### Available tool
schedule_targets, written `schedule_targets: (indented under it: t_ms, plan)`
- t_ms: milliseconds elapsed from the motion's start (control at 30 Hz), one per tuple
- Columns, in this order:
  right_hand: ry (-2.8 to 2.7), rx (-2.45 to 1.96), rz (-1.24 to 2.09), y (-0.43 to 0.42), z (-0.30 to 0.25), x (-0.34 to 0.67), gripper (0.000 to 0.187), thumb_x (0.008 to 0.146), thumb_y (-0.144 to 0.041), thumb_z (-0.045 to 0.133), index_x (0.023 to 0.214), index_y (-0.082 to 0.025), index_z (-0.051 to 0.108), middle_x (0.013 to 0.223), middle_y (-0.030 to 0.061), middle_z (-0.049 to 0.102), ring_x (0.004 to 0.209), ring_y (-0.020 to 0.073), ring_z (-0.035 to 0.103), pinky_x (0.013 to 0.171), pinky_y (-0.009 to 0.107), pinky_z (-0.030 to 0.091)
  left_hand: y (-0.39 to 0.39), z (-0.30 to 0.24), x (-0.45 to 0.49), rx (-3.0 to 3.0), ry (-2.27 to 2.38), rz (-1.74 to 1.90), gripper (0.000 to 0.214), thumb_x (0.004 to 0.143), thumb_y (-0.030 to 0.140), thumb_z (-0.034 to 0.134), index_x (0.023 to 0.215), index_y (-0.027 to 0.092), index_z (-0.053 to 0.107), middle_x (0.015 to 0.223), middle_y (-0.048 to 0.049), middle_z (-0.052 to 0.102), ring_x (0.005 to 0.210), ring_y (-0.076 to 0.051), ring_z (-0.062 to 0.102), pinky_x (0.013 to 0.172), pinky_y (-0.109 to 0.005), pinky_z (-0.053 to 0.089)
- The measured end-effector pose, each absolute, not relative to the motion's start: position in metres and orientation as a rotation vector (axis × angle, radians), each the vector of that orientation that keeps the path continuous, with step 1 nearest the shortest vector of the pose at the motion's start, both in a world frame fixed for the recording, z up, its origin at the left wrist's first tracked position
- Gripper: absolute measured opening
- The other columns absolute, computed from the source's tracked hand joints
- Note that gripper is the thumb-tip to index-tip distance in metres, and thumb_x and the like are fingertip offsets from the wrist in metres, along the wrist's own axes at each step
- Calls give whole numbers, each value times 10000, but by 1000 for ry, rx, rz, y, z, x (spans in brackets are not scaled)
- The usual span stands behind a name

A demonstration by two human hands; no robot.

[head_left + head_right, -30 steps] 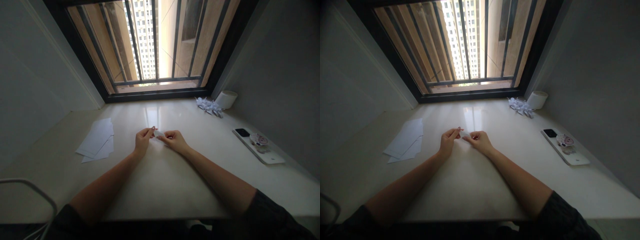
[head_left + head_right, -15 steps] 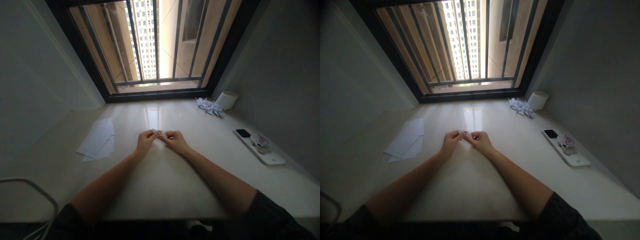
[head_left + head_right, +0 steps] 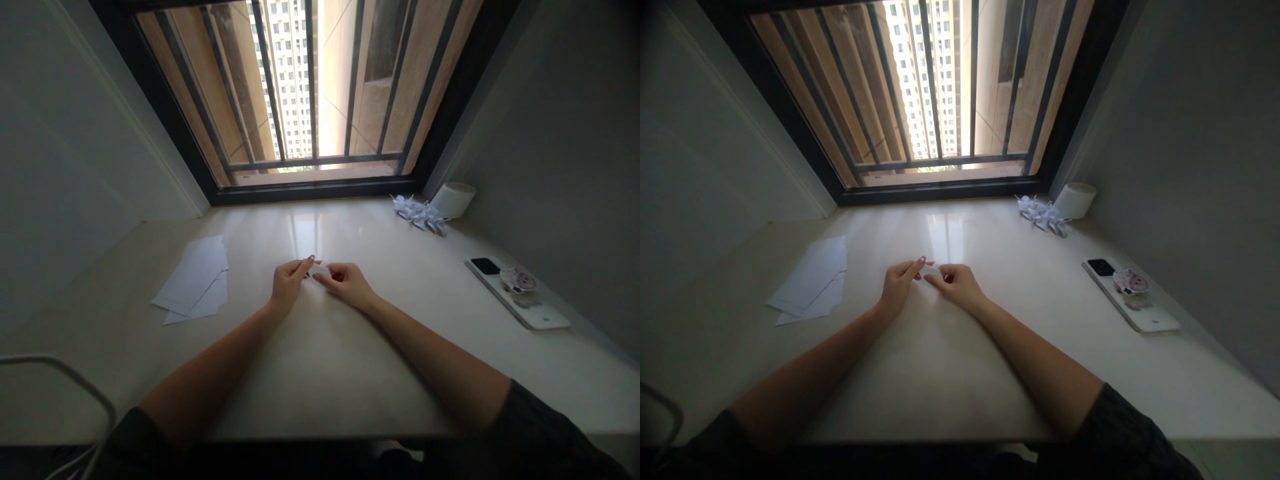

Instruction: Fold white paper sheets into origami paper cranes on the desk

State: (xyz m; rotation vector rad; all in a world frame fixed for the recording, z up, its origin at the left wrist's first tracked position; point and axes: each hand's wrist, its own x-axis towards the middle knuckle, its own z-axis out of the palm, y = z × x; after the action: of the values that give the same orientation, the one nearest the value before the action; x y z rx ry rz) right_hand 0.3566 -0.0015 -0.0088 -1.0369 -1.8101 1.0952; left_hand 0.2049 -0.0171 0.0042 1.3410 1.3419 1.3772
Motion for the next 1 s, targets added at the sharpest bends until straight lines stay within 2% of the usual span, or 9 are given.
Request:
schedule_targets:
  t_ms: [133,233,333,433,600,767,933,1000]
  plan:
    - [-1868,-1020,960,-2,-8,356,294,775,-447,562,707,-171,637,532,-41,432,502,89,371,478,223,284,-16,2,204,1454,1302,1370,301,761,450,607,827,190,743,776,-38,700,697,-153,591,627,-260,421]
    - [-1882,-1006,912,-2,-8,356,295,769,-461,578,764,-183,677,587,-18,526,537,103,415,509,232,324,-15,1,203,1503,1274,1367,268,760,432,615,808,202,745,756,-33,677,727,-153,598,633,-254,420]
    - [-1889,-964,926,-1,-10,356,282,746,-463,619,742,-194,703,673,12,611,601,120,479,554,239,368,-15,2,203,1567,1254,1353,256,762,415,621,732,192,742,713,-26,640,697,-132,570,604,-238,401]
    - [-1836,-933,1017,1,-12,356,269,720,-457,654,801,-211,726,812,37,668,693,143,550,578,241,401,-16,3,203,1606,1242,1362,278,769,406,617,653,178,724,689,-20,621,664,-116,544,586,-230,387]
    - [-1813,-851,1100,4,-13,356,249,698,-440,682,797,-218,737,783,26,677,687,150,564,618,259,421,-17,3,204,1606,1243,1365,272,776,409,608,697,181,735,688,-23,622,668,-121,552,593,-231,397]
    - [-1765,-904,1134,5,-12,357,280,691,-465,675,727,-190,718,686,9,642,613,134,529,571,248,397,-14,-1,203,1538,1237,1358,289,792,425,582,846,190,742,752,-31,644,684,-127,554,590,-233,409]
    - [-1801,-860,1069,5,-9,358,359,815,-474,526,701,-177,691,736,31,628,686,136,544,622,243,412,-13,-2,202,1482,1277,1353,328,782,448,581,930,193,727,864,-49,673,775,-148,567,621,-231,444]
    - [-1768,-891,1036,5,-9,358,381,815,-480,520,667,-169,684,731,39,621,680,137,544,605,245,408,-12,-3,202,1437,1258,1346,350,778,452,582,972,191,712,964,-59,683,812,-158,580,645,-239,460]
